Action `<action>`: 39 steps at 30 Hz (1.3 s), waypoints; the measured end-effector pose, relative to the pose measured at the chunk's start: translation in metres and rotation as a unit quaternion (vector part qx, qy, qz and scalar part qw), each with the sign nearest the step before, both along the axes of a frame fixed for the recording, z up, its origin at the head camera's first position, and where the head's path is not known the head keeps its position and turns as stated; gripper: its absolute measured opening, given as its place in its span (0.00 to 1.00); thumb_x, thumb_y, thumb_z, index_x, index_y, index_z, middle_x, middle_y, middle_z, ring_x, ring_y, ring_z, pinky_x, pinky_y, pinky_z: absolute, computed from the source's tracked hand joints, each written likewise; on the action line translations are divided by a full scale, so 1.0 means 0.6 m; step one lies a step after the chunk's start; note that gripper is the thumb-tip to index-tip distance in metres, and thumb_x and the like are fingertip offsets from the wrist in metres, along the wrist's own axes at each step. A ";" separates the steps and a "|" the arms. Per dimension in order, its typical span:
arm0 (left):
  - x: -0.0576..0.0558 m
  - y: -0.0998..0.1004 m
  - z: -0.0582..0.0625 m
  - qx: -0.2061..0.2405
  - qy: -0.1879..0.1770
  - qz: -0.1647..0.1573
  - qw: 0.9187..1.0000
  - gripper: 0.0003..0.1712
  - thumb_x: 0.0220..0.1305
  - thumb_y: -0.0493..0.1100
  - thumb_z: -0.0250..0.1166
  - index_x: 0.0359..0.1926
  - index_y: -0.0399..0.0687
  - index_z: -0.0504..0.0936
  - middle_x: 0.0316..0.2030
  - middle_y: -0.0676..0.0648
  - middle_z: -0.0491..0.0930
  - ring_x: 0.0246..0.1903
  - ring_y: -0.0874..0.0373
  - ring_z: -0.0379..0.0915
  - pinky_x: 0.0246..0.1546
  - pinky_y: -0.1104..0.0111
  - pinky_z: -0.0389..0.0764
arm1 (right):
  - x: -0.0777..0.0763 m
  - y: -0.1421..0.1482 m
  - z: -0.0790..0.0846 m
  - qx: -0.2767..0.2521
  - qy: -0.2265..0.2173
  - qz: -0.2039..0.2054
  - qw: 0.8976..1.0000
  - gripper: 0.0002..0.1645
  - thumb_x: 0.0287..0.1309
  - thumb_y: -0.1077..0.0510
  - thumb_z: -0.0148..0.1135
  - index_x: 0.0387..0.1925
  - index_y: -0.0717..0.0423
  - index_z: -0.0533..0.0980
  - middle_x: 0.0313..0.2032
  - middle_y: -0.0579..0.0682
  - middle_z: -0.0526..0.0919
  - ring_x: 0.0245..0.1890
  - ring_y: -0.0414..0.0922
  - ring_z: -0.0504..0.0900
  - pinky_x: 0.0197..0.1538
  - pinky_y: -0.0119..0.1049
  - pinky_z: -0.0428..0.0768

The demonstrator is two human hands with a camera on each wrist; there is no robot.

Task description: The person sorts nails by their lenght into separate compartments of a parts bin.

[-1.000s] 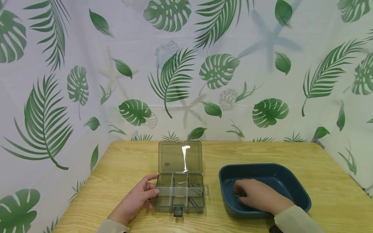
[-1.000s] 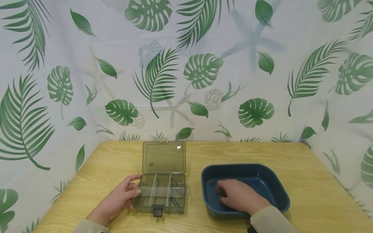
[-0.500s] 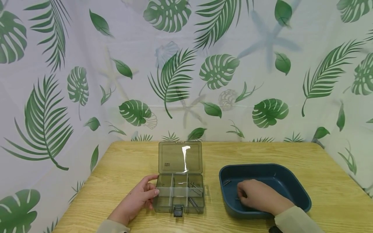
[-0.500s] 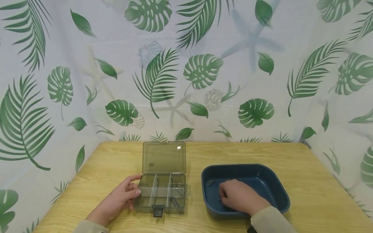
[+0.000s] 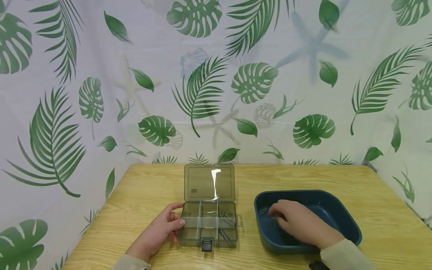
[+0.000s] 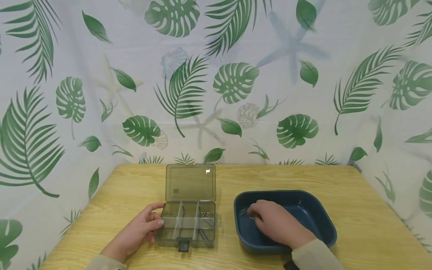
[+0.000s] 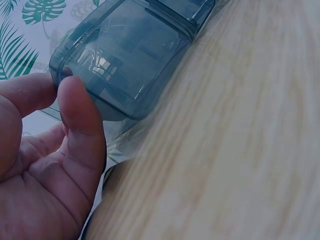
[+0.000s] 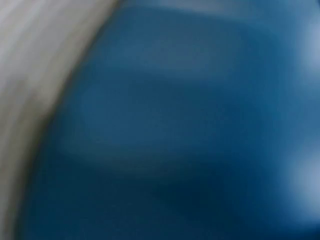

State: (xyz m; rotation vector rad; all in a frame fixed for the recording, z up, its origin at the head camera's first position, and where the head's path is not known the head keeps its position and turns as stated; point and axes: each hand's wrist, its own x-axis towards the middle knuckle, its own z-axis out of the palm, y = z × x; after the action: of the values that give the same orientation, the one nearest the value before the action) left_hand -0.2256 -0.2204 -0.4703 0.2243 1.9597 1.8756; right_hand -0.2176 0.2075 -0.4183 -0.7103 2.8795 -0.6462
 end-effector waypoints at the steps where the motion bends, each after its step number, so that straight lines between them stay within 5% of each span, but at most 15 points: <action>1: 0.000 0.000 0.000 0.000 0.000 0.000 1.000 0.39 0.74 0.44 0.62 0.77 0.46 0.54 0.40 0.45 0.72 0.28 0.57 0.66 0.26 0.66 0.79 | 0.000 -0.002 0.004 -0.006 0.005 0.004 1.000 0.12 0.68 0.65 0.60 0.45 0.46 0.84 0.34 0.37 0.78 0.33 0.33 0.74 0.38 0.38 0.79; 15: 0.000 0.000 -0.002 -0.002 -0.002 -0.002 1.000 0.39 0.74 0.46 0.63 0.77 0.46 0.54 0.40 0.45 0.71 0.28 0.56 0.65 0.26 0.64 0.78 | 0.003 -0.074 0.039 -0.051 0.087 0.030 0.994 0.14 0.68 0.65 0.59 0.44 0.40 0.81 0.30 0.31 0.74 0.28 0.31 0.72 0.35 0.34 0.77; 27: -0.002 0.002 -0.002 -0.006 0.003 -0.001 1.000 0.39 0.74 0.44 0.63 0.77 0.45 0.54 0.39 0.46 0.71 0.28 0.56 0.66 0.26 0.65 0.79 | -0.007 -0.184 0.057 -0.034 0.098 0.075 0.992 0.12 0.67 0.63 0.58 0.45 0.46 0.83 0.27 0.34 0.71 0.25 0.36 0.69 0.32 0.34 0.72; 39: 0.000 0.003 -0.002 -0.009 -0.001 0.002 1.000 0.37 0.75 0.43 0.61 0.77 0.45 0.54 0.40 0.46 0.70 0.28 0.56 0.65 0.26 0.65 0.79 | -0.020 -0.239 0.049 -0.027 0.089 0.110 0.990 0.10 0.69 0.62 0.58 0.44 0.47 0.83 0.33 0.34 0.76 0.27 0.35 0.71 0.32 0.31 0.74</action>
State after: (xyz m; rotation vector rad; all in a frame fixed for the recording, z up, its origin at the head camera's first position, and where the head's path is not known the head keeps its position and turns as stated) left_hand -0.2258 -0.2189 -0.4715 0.2141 1.9766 1.8586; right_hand -0.2294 0.0639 -0.3888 -1.1282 2.8873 -0.6626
